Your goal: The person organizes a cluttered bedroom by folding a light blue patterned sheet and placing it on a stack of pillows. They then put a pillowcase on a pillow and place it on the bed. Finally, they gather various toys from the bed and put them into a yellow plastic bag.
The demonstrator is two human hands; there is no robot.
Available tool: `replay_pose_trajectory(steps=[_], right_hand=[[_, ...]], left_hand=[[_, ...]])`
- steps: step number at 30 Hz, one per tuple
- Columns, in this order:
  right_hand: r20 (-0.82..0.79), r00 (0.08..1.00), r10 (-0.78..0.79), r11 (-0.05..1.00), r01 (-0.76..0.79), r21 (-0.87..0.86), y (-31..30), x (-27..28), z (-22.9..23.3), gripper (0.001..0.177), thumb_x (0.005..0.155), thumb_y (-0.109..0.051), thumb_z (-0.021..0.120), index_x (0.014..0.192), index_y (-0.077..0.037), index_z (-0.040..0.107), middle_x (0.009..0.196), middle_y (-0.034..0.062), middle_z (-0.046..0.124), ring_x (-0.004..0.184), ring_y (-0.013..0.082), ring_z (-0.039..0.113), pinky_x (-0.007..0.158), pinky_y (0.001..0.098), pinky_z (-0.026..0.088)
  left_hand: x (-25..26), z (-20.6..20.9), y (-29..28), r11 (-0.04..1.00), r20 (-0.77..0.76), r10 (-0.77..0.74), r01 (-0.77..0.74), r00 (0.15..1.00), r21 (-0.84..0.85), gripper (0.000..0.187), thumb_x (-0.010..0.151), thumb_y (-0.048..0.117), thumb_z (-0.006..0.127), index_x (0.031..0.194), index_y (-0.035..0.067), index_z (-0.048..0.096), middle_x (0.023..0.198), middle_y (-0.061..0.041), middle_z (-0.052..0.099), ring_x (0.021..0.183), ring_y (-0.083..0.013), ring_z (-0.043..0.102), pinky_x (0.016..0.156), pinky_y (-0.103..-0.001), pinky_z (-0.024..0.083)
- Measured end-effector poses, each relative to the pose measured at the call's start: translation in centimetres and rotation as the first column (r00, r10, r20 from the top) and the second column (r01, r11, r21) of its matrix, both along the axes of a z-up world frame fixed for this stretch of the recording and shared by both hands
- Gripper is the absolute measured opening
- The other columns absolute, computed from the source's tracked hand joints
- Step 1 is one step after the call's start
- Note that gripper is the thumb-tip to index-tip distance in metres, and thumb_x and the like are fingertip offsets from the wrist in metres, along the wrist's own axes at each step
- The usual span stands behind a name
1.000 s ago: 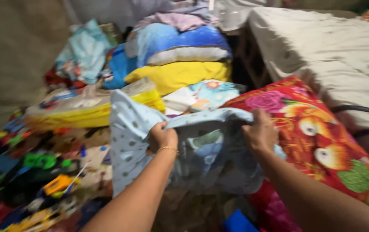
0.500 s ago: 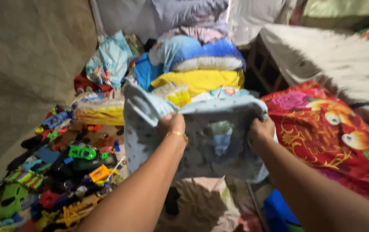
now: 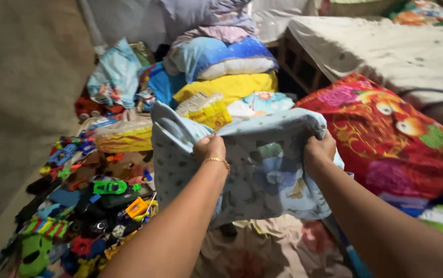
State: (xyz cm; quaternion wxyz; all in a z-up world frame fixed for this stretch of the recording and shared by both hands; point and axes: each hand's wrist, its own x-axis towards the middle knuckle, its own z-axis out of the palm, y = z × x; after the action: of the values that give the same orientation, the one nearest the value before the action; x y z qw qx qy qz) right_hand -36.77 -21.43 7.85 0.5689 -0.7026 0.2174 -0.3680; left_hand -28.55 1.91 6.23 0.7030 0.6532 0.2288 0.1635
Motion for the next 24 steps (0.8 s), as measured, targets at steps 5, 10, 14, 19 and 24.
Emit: replay_pose_trajectory(steps=[5, 10, 14, 19, 24], right_hand=[[-0.078, 0.989, -0.127, 0.990, 0.122, -0.068, 0.0, -2.0, 0.3, 0.032, 0.095, -0.034, 0.072, 0.111, -0.006, 0.071, 0.098, 0.0134, 0.075, 0.092, 0.0277, 0.070, 0.084, 0.0401, 0.051], [-0.137, 0.923, -0.358, 0.928, 0.336, -0.163, -2.2, -1.1, -0.3, 0.042, 0.092, -0.046, 0.073, 0.109, -0.007, 0.071, 0.103, 0.0206, 0.074, 0.099, 0.0413, 0.068, 0.087, 0.0499, 0.049], [-0.108, 0.874, -0.475, 0.852, 0.425, -0.306, -6.3, -1.6, -0.4, 0.044, 0.093, -0.047, 0.072, 0.102, -0.004, 0.070, 0.101, 0.0234, 0.073, 0.098, 0.0475, 0.066, 0.084, 0.0552, 0.047], [-0.072, 0.836, -0.544, 0.796, 0.487, -0.360, -11.2, -2.7, 0.8, 0.031, 0.087, -0.032, 0.071, 0.102, -0.005, 0.072, 0.099, 0.0250, 0.072, 0.096, 0.0472, 0.067, 0.085, 0.0553, 0.049], [-0.011, 0.826, -0.564, 0.767, 0.518, -0.378, -16.4, -4.2, 4.3, 0.029, 0.080, -0.027, 0.072, 0.093, -0.001, 0.075, 0.094, 0.0266, 0.072, 0.090, 0.0461, 0.069, 0.082, 0.0537, 0.051]], left_hand=[[-0.1, 0.1, -1.2, 0.989, -0.033, -0.092, 0.095, 0.995, 0.109, 0.024, 0.083, 0.018, 0.061, 0.090, 0.001, 0.076, 0.084, -0.017, 0.077, 0.079, -0.0264, 0.076, 0.077, -0.039, 0.057], [-0.7, 0.8, -3.7, 0.961, -0.035, -0.069, 0.076, 0.997, 0.267, 0.026, 0.083, 0.027, 0.063, 0.080, 0.006, 0.077, 0.078, -0.018, 0.073, 0.070, -0.0292, 0.067, 0.070, -0.041, 0.051], [-1.3, 2.9, -7.1, 0.956, -0.047, -0.172, 0.178, 0.984, 0.234, 0.028, 0.085, 0.025, 0.058, 0.080, 0.003, 0.074, 0.073, -0.016, 0.074, 0.065, -0.0274, 0.069, 0.064, -0.041, 0.051], [-2.1, 3.2, -11.8, 0.958, 0.033, -0.213, 0.202, 0.976, 0.205, 0.025, 0.076, 0.023, 0.062, 0.086, 0.007, 0.078, 0.070, -0.014, 0.074, 0.065, -0.0253, 0.070, 0.064, -0.039, 0.052], [-1.1, 4.2, -17.6, 0.954, -0.056, -0.234, 0.240, 0.971, 0.178, 0.029, 0.078, 0.024, 0.060, 0.085, 0.001, 0.077, 0.080, -0.018, 0.075, 0.074, -0.0299, 0.074, 0.070, -0.041, 0.055]])
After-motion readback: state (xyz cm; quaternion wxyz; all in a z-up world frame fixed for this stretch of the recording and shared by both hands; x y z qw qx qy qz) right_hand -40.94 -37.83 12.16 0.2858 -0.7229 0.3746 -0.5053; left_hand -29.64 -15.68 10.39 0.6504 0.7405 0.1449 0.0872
